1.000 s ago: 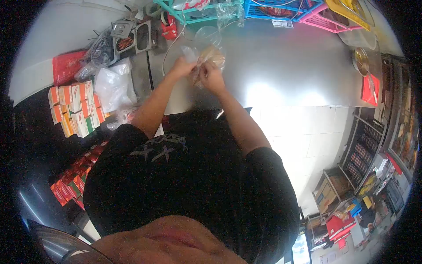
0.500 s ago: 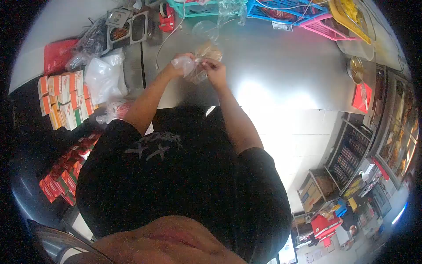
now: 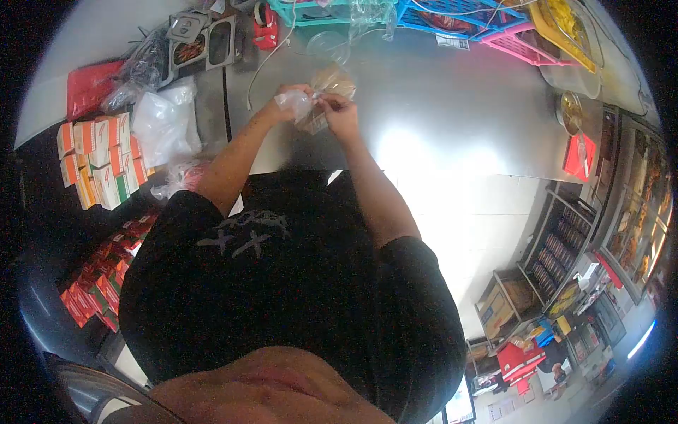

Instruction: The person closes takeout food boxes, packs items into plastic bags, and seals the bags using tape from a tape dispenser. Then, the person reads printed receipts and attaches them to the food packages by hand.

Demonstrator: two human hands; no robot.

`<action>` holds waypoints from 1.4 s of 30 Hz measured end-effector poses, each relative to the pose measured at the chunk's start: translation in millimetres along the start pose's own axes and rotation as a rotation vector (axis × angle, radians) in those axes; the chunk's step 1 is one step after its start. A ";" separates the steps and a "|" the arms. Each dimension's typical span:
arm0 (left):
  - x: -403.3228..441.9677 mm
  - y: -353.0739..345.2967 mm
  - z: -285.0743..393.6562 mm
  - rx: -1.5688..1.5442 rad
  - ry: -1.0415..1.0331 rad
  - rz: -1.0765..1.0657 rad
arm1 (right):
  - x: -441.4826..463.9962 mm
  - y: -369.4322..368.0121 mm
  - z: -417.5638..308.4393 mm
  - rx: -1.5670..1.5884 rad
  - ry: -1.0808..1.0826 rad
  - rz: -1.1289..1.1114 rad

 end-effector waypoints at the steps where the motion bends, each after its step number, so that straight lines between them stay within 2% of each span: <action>1: -0.3 -0.8 -1.6 0.024 -0.001 -0.001 | 0.2 0.0 0.7 0.002 0.006 -0.007; 5: -2.7 3.4 2.8 -0.082 -0.049 0.034 | 2.4 -0.8 0.3 0.119 0.004 -0.060; 8: -1.9 4.3 7.1 -0.039 0.062 -0.028 | 2.1 1.0 -2.3 0.181 -0.024 -0.084; 21: 0.5 2.9 -5.5 0.081 0.031 0.002 | 2.5 0.8 0.8 0.227 -0.015 -0.107; 29: -0.3 1.5 -8.1 -0.023 0.017 -0.009 | 2.2 1.1 1.5 0.189 -0.051 -0.095; 33: 0.1 0.5 -8.0 0.024 0.036 0.002 | 0.6 0.8 0.4 0.207 -0.040 -0.092; 36: 0.7 -0.7 -6.0 0.041 -0.017 0.012 | 0.4 0.8 0.2 0.152 -0.029 -0.083; 39: -0.1 -0.1 -1.5 0.043 -0.065 0.019 | 1.6 0.4 -0.7 -0.061 0.040 -0.103; 42: -0.7 0.3 -9.4 0.028 -0.004 0.007 | 5.0 2.6 3.5 0.073 -0.019 -0.102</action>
Point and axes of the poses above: each hand's wrist, its own x-axis towards the middle knuckle, its own y-axis out of the back of the hand, z = x × y, the point moved 6 cm from there along x, towards the middle knuckle, and after that the axes turned 5 degrees about -y, right-handed, at the moved point
